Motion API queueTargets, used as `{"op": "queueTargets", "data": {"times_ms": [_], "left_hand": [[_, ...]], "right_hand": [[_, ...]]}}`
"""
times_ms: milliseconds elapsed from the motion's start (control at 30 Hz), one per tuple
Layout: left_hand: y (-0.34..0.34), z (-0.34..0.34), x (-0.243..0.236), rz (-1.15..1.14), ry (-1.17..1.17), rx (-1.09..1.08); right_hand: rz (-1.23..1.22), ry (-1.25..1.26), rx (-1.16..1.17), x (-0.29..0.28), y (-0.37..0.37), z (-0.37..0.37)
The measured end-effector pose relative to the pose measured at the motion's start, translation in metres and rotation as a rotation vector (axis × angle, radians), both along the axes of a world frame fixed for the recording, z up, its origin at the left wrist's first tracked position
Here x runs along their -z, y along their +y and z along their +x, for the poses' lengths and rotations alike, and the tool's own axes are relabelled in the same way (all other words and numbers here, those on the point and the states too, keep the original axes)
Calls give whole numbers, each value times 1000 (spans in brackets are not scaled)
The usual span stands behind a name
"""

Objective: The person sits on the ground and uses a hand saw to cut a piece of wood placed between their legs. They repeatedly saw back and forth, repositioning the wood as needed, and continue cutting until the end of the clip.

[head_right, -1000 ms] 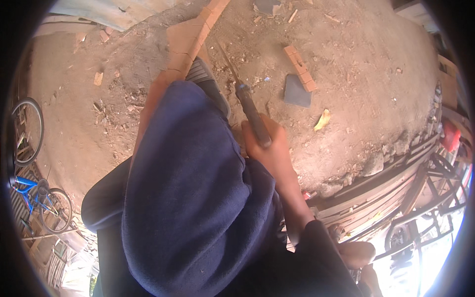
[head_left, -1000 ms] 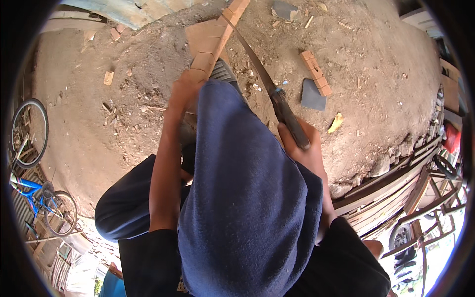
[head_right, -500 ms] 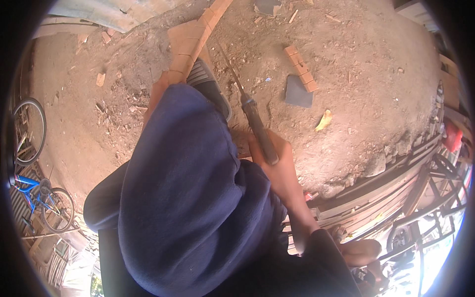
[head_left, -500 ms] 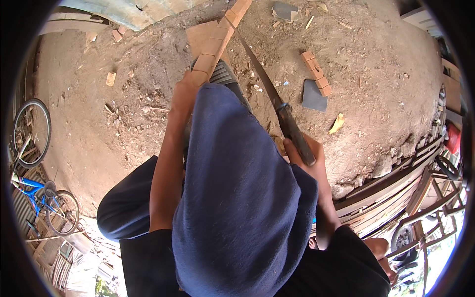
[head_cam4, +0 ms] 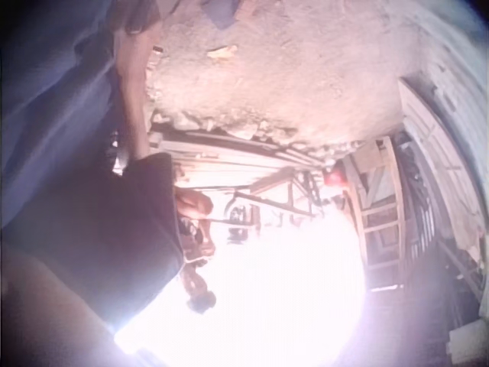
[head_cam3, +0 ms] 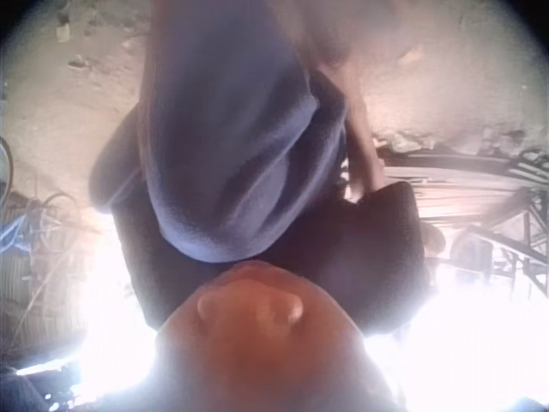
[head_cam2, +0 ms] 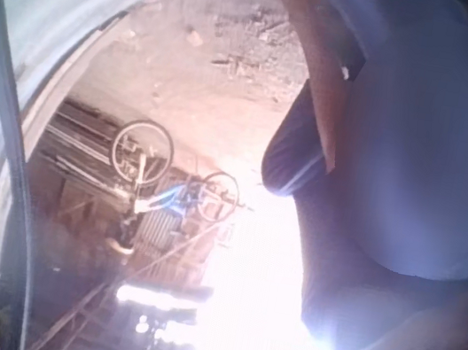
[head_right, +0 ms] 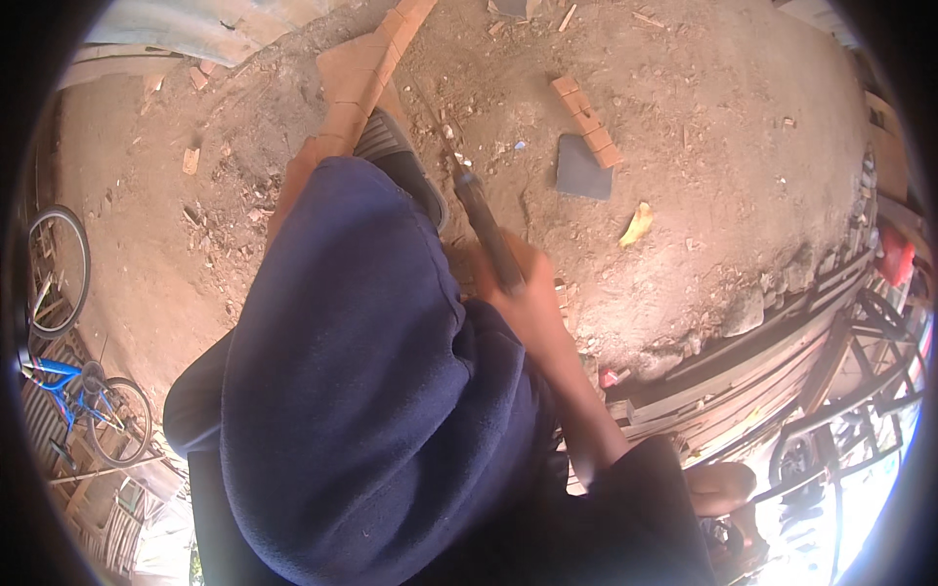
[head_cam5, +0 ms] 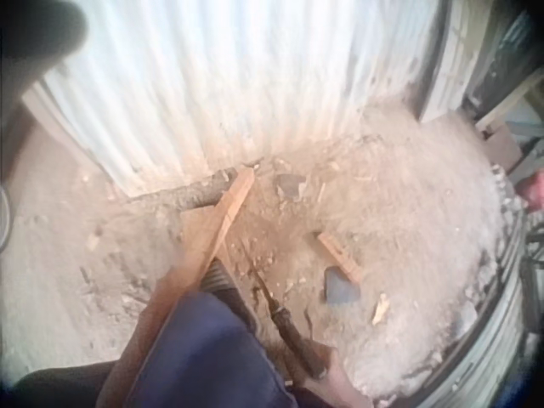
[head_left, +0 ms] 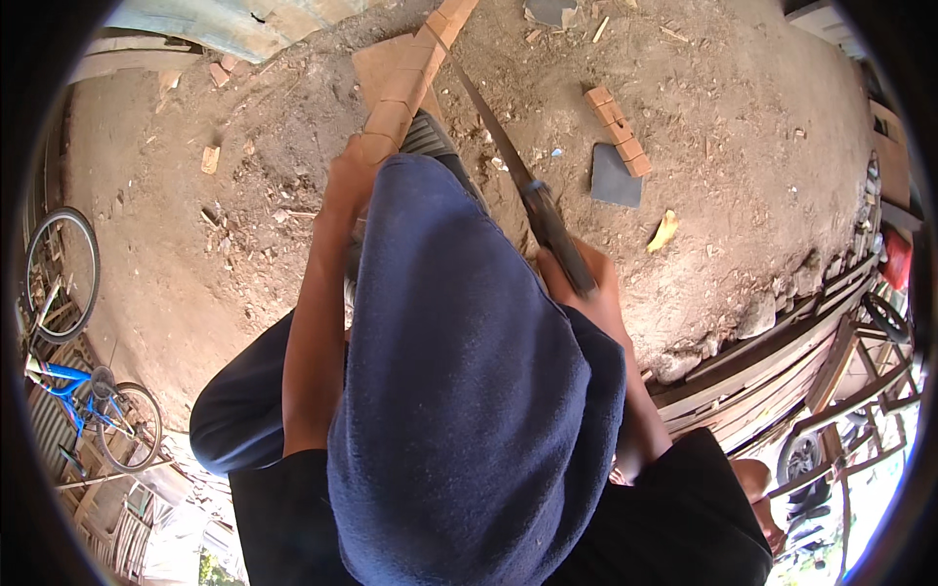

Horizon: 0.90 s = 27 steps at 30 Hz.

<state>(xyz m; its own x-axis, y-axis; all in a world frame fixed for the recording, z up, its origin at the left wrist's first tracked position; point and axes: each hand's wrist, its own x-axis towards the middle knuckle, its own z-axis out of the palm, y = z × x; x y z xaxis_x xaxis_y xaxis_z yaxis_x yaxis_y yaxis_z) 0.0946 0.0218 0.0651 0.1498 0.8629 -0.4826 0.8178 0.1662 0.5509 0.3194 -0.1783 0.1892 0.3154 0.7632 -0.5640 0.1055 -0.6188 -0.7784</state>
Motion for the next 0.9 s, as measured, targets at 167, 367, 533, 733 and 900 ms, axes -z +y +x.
{"op": "queueTargets", "data": {"times_ms": [167,367,533,733,900], "left_hand": [[-2,-4,11,10,8,24],[0,2,3,-10,-29,14],[3,-3,12,14,-3,32],[1,4,6,-8,-34,31],[0,-8,3,17,5,39]], "right_hand": [[61,-33,8,5,-8,-5],[22,-41,8,10,-5,4],[81,-45,-1,-5,-15,1],[33,-59,27,14,2,3],[198,-127,-80,10,-20,-4]]}}
